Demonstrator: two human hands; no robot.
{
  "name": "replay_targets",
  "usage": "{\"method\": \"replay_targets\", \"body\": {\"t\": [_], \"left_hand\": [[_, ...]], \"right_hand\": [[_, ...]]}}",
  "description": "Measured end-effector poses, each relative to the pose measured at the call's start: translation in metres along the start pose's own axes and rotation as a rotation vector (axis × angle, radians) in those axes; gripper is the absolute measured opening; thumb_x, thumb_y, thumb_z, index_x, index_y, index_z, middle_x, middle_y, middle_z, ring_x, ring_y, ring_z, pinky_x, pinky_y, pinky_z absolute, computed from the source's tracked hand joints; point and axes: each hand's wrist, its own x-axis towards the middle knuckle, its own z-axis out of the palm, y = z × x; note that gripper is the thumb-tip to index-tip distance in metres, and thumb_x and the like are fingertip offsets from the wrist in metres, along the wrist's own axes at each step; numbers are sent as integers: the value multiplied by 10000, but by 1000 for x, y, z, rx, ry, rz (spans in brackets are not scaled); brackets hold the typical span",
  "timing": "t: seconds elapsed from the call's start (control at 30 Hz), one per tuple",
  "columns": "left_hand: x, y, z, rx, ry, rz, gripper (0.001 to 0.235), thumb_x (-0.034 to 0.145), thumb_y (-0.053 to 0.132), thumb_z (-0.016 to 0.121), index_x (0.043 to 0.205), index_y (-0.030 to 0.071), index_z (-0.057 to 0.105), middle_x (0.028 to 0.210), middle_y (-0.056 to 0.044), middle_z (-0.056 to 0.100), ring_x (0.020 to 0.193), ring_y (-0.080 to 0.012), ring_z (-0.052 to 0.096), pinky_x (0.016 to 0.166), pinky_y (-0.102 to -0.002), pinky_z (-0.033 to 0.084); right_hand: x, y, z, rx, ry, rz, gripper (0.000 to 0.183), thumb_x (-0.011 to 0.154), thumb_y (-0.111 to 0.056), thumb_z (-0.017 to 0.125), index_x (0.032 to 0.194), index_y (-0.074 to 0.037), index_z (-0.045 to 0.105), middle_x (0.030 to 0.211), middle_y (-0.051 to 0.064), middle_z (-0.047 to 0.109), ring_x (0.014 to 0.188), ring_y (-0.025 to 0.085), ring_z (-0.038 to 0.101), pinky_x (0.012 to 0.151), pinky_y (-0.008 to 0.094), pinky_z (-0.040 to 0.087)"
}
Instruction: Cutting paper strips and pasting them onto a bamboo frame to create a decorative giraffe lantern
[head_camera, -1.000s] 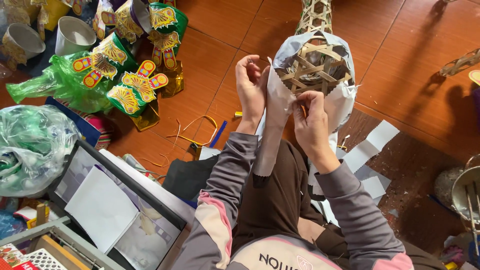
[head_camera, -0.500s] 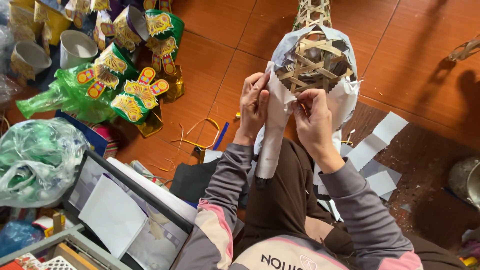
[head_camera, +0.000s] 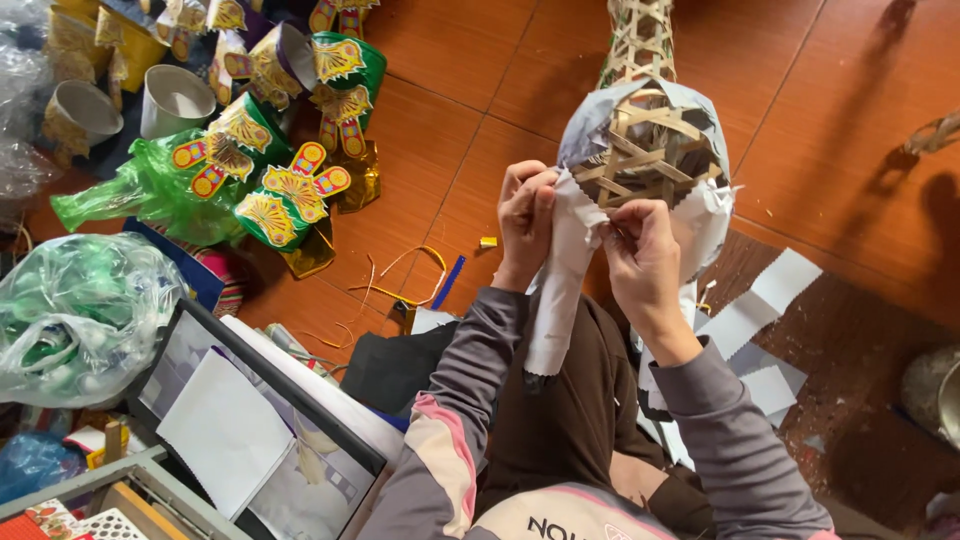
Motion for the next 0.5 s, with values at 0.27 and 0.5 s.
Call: {"method": "replay_targets", "body": {"t": [0.27,0.5], "left_hand": [[22,7,7,-220,-88,-279,288,1037,306,483,845,107,561,861,-30,521,822,-110,454,811,-268,396],[-19,56,-5,14,-304,-334,667,1070,493,277,1507,-10,295,1548,-269,291,1453,-379,252,1214,-496,190]], "right_hand": [[7,8,1,30,-9,-16,162,989,-4,602,1068,-48,467,884,107,610,815,172,616,744,296,526],[10,15,0,27,60,-49,163,982,-58,634,1045,-54,484,845,57,547,764,134,553,703,257,466]]}}
